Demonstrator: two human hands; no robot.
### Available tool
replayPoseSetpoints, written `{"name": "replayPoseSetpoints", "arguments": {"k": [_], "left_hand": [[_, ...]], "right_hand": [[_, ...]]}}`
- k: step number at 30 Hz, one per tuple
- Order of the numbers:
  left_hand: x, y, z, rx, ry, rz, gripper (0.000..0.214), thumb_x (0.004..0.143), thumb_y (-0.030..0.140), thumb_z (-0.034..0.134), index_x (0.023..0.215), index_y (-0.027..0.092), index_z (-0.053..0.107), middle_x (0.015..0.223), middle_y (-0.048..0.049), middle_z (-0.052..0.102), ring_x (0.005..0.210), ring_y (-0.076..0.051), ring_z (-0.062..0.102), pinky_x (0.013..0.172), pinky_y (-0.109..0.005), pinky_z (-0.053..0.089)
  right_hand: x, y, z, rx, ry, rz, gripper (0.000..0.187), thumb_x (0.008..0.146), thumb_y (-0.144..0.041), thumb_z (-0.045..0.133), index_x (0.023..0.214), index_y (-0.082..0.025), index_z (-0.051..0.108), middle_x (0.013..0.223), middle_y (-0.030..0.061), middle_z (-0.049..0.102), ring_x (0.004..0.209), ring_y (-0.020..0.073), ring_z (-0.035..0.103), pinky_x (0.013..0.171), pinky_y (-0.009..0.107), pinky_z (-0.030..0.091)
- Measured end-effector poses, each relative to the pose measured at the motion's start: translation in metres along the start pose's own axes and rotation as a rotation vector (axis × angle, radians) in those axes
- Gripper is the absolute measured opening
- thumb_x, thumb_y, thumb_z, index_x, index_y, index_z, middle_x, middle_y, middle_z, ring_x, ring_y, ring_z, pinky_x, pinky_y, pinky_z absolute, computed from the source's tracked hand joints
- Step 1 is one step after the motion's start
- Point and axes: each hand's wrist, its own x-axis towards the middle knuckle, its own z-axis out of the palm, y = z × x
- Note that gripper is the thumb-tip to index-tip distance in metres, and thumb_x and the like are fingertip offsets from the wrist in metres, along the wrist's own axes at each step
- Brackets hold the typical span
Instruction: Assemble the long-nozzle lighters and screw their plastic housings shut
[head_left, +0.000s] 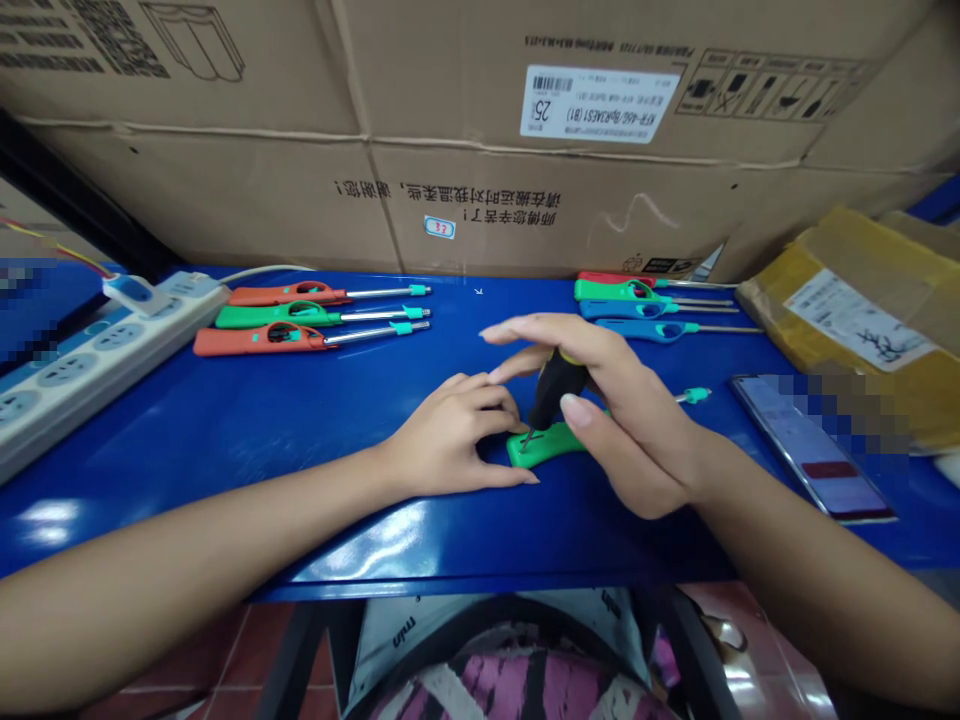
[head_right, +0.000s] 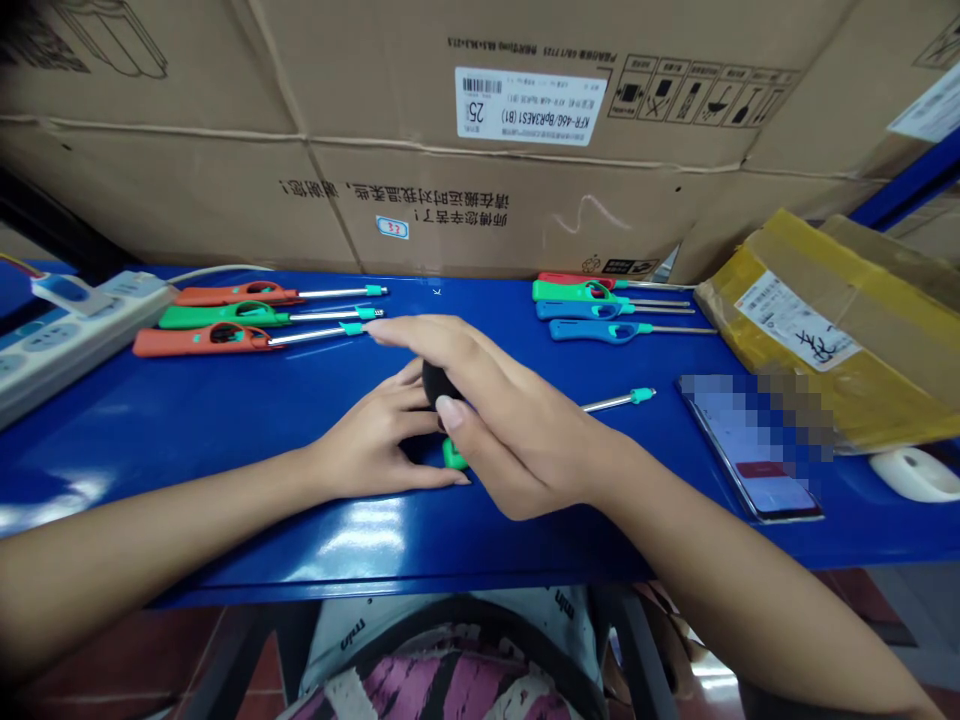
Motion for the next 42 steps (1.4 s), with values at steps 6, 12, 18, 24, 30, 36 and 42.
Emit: {"name": "replayPoseSetpoints", "arguments": {"k": [6, 12, 18, 24, 30, 36, 42], "left_hand": [[0.0, 0.0, 0.0, -0.009, 0.007, -0.001, 0.042, 0.082, 0.061, 0.073, 0.096, 0.02, 0.074, 0.099, -0.0049, 0.072, 0.094, -0.023, 0.062, 0.081, -0.036, 0.042], [0.0, -0.001, 0.001, -0.015, 0.04, 0.028, 0.041, 0.082, 0.058, 0.075, 0.099, 0.02, 0.075, 0.101, -0.0059, 0.072, 0.095, -0.024, 0.062, 0.083, -0.037, 0.043], [0.0, 0.0, 0.001, 0.013, 0.036, 0.019, 0.041, 0.082, 0.059, 0.075, 0.096, 0.021, 0.074, 0.095, -0.0045, 0.07, 0.09, -0.022, 0.062, 0.078, -0.035, 0.042], [0.0, 0.0, 0.001, -0.011, 0.045, 0.031, 0.04, 0.082, 0.057, 0.076, 0.097, 0.02, 0.075, 0.099, -0.0056, 0.072, 0.092, -0.023, 0.062, 0.08, -0.036, 0.043], [0.0, -0.001, 0.002, -0.015, 0.052, 0.026, 0.041, 0.08, 0.057, 0.078, 0.1, 0.021, 0.075, 0.098, -0.005, 0.072, 0.09, -0.023, 0.063, 0.08, -0.037, 0.044], [0.0, -0.001, 0.002, -0.013, 0.058, 0.03, 0.039, 0.081, 0.056, 0.077, 0.097, 0.021, 0.074, 0.101, -0.0058, 0.073, 0.092, -0.023, 0.064, 0.08, -0.036, 0.047], [-0.001, -0.001, 0.002, -0.029, 0.047, 0.028, 0.039, 0.082, 0.055, 0.077, 0.098, 0.02, 0.074, 0.104, -0.0068, 0.073, 0.099, -0.025, 0.065, 0.087, -0.039, 0.048]], "right_hand": [[0.001, -0.001, -0.001, -0.183, 0.197, -0.118, 0.043, 0.087, -0.032, 0.076, 0.127, -0.028, 0.063, 0.089, 0.0023, 0.072, 0.073, 0.0187, 0.066, 0.068, 0.032, 0.058], [0.001, -0.003, -0.004, -0.072, 0.086, -0.049, 0.04, 0.105, -0.028, 0.042, 0.143, -0.02, 0.052, 0.116, 0.0089, 0.072, 0.089, 0.018, 0.07, 0.078, 0.034, 0.06], [0.004, 0.001, -0.005, -0.224, 0.279, -0.156, 0.025, 0.092, -0.034, 0.07, 0.113, -0.02, 0.069, 0.084, 0.0032, 0.072, 0.077, 0.0172, 0.066, 0.07, 0.03, 0.057], [0.004, 0.001, -0.008, -0.017, 0.132, -0.066, 0.034, 0.1, -0.026, 0.055, 0.133, -0.02, 0.062, 0.105, 0.0079, 0.073, 0.092, 0.02, 0.07, 0.083, 0.037, 0.059], [0.002, 0.005, -0.003, -0.049, 0.234, -0.062, 0.032, 0.1, -0.029, 0.055, 0.129, -0.02, 0.066, 0.106, 0.0092, 0.073, 0.095, 0.0217, 0.068, 0.084, 0.04, 0.059], [0.001, 0.007, -0.001, 0.073, 0.27, -0.037, 0.037, 0.09, -0.029, 0.073, 0.127, -0.026, 0.066, 0.1, 0.005, 0.072, 0.089, 0.0199, 0.067, 0.075, 0.035, 0.061], [0.001, 0.004, -0.001, 0.134, 0.096, -0.059, 0.038, 0.103, -0.024, 0.048, 0.14, -0.02, 0.057, 0.12, 0.0103, 0.07, 0.108, 0.0219, 0.066, 0.093, 0.043, 0.057]]}}
